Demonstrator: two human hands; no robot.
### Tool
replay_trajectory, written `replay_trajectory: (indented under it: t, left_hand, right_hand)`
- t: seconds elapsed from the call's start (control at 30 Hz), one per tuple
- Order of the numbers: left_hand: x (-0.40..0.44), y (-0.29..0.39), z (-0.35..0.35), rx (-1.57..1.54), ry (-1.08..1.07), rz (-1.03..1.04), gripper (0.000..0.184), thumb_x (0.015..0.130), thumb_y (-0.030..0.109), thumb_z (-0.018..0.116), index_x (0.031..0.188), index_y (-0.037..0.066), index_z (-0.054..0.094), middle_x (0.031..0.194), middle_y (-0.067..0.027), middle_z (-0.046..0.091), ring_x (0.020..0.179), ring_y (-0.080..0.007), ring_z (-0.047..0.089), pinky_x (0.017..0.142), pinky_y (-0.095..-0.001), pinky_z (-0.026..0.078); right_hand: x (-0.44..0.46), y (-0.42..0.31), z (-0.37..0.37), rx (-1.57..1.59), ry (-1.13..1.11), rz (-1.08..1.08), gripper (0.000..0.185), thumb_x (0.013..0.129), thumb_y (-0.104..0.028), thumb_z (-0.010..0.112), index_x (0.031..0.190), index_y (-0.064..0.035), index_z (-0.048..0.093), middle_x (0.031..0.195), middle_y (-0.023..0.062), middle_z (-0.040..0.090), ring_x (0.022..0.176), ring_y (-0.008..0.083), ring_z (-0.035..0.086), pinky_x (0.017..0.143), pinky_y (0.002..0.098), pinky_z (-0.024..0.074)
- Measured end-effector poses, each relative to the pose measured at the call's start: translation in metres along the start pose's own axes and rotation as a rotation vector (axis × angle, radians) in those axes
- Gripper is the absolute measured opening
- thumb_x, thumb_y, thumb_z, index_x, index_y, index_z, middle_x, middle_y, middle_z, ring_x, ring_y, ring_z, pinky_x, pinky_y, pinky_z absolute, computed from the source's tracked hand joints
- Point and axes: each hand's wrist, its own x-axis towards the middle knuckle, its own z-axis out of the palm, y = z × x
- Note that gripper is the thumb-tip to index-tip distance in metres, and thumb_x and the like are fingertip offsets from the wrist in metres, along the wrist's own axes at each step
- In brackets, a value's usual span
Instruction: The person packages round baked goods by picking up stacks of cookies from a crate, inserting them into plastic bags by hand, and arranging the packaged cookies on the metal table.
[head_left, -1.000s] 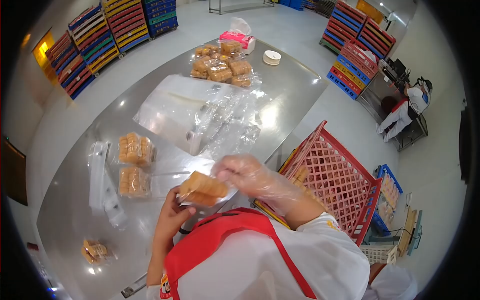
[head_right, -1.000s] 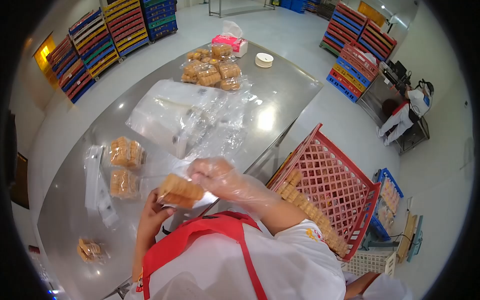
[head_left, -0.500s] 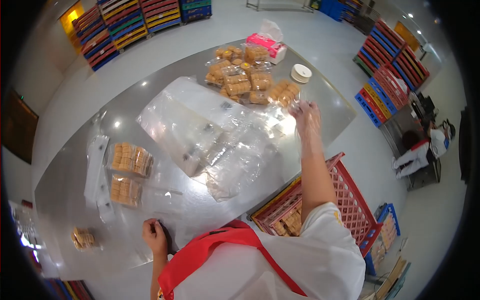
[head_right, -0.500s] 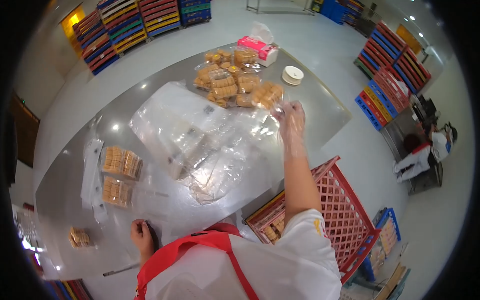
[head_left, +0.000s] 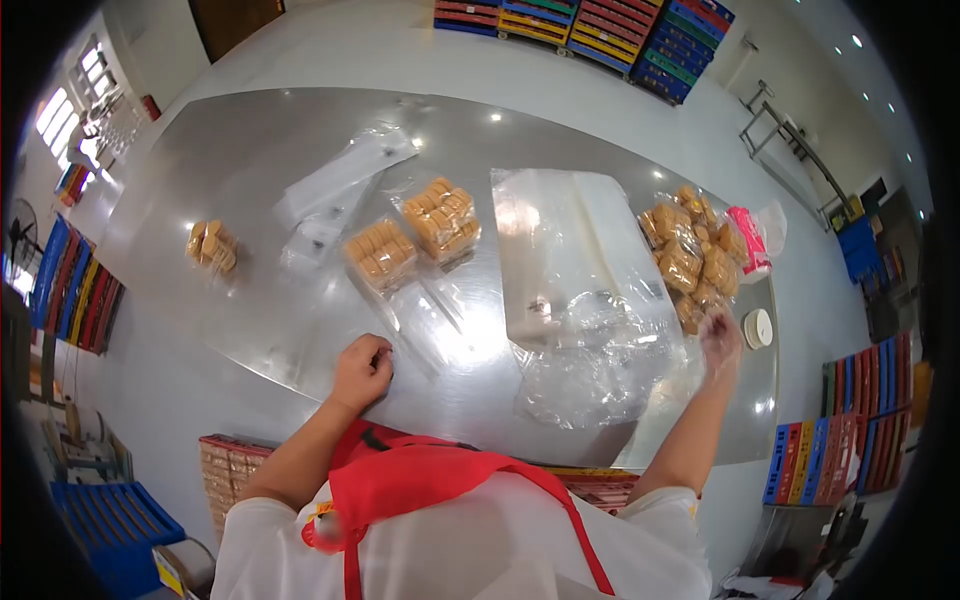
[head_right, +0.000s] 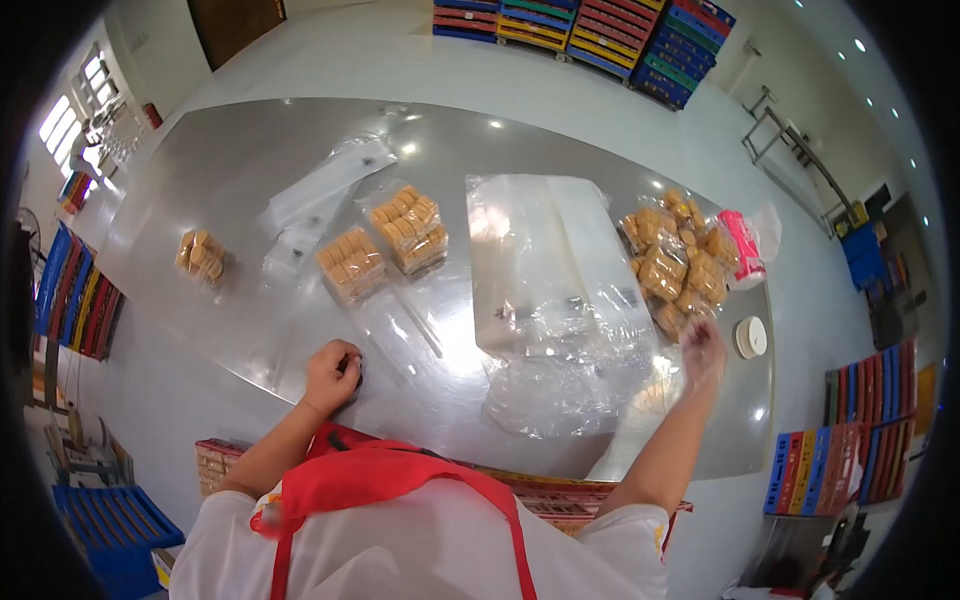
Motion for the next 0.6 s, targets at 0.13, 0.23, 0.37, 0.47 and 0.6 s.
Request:
replay_trajectory:
  t: [0.13, 0.23, 0.37, 0.47, 0.6]
  left_hand:
    - [0.0, -0.001, -0.002, -0.046, 0.0, 0.011, 0.01, 0.078, 0.002, 0.062, 0.088, 0.003, 0.063, 0.08, -0.0129, 0.063, 0.068, -0.0265, 0.063, 0.062, -0.0337, 0.051]
    - [0.002, -0.006, -0.011, -0.115, -0.012, 0.026, 0.012, 0.078, 0.001, 0.062, 0.089, 0.002, 0.062, 0.082, -0.0149, 0.062, 0.07, -0.03, 0.062, 0.064, -0.0363, 0.05]
    - [0.047, -0.035, -0.05, -0.041, 0.201, 0.065, 0.01, 0.079, 0.0, 0.062, 0.089, 0.002, 0.06, 0.083, -0.013, 0.061, 0.071, -0.0285, 0.06, 0.063, -0.035, 0.048]
    - [0.098, -0.07, -0.123, 0.395, 0.453, -0.008, 0.032, 0.083, 0.011, 0.063, 0.114, 0.005, 0.058, 0.116, -0.0145, 0.057, 0.107, -0.0307, 0.055, 0.086, -0.0393, 0.046]
    - [0.137, -0.122, -0.195, 0.932, 0.574, -0.383, 0.055, 0.084, 0.025, 0.066, 0.133, 0.006, 0.051, 0.133, -0.0214, 0.047, 0.13, -0.0419, 0.038, 0.107, -0.0528, 0.032]
  right_hand:
    - [-0.069, -0.025, -0.002, -0.247, 0.187, -0.275, 0.013, 0.09, -0.018, 0.064, 0.089, -0.0067, 0.06, 0.079, 0.0023, 0.058, 0.065, 0.0116, 0.052, 0.056, 0.0248, 0.0412]
    - [-0.124, -0.02, 0.011, -0.234, 0.318, -0.402, 0.017, 0.09, -0.022, 0.064, 0.091, -0.0058, 0.059, 0.078, 0.002, 0.055, 0.064, 0.0109, 0.05, 0.054, 0.0243, 0.0391]
    - [-0.223, 0.035, 0.071, -0.584, 0.568, -0.652, 0.014, 0.093, -0.02, 0.062, 0.085, -0.0085, 0.057, 0.074, -0.0002, 0.051, 0.063, 0.0083, 0.045, 0.053, 0.0241, 0.0346]
    - [-0.266, 0.13, 0.081, -0.574, 0.078, -0.692, 0.013, 0.095, -0.013, 0.059, 0.084, -0.0076, 0.056, 0.073, 0.0003, 0.05, 0.065, 0.0074, 0.043, 0.055, 0.0248, 0.0348]
    - [-0.318, 0.184, 0.156, -0.867, -0.389, -0.825, 0.01, 0.091, -0.002, 0.058, 0.081, -0.0036, 0.055, 0.075, 0.0018, 0.049, 0.066, 0.0101, 0.044, 0.058, 0.026, 0.0367]
